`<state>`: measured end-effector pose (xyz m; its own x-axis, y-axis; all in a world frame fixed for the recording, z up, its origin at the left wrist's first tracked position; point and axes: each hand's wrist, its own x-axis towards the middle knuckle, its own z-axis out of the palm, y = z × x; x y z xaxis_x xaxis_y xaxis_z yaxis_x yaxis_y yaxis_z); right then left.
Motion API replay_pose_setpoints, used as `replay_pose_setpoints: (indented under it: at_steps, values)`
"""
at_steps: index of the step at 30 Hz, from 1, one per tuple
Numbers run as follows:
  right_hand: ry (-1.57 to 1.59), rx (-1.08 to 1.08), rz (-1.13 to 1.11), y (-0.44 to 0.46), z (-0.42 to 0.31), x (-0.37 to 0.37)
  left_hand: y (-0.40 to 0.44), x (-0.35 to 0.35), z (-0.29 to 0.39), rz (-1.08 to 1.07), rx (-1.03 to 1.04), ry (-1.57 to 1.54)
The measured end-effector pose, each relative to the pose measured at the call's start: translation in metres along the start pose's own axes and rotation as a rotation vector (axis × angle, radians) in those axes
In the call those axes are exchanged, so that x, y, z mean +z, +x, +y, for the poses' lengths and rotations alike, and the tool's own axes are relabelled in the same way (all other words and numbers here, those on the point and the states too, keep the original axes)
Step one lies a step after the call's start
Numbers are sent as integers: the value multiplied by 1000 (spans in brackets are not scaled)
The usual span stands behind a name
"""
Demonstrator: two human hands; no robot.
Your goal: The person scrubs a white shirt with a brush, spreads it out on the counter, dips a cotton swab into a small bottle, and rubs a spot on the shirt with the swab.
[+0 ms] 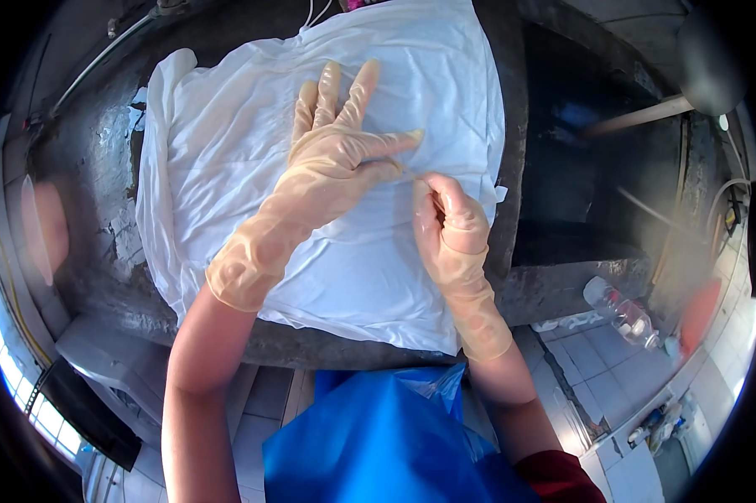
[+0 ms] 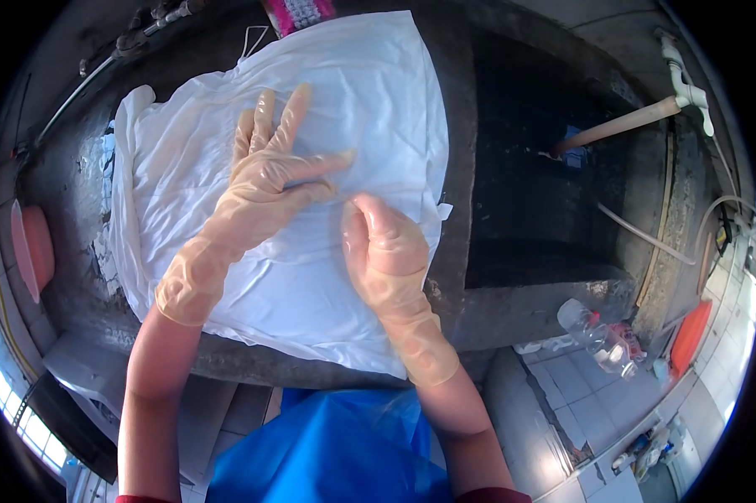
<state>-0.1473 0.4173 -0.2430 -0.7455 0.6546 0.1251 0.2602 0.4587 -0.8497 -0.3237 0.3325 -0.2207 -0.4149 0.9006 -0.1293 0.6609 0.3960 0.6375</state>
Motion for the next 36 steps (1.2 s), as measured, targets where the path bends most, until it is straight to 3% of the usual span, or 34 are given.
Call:
replay_pose_setpoints:
  at_steps: [13, 31, 36]
  values:
    - [-199, 6, -70, 11, -12, -2, 4, -8, 0, -156, -34, -30]
    - [-86, 71, 2, 2, -8, 0, 4, -8, 3, -143, -37, 4]
    - [-188, -25, 9, 8, -8, 0, 4, -7, 2, -131, -36, 6]
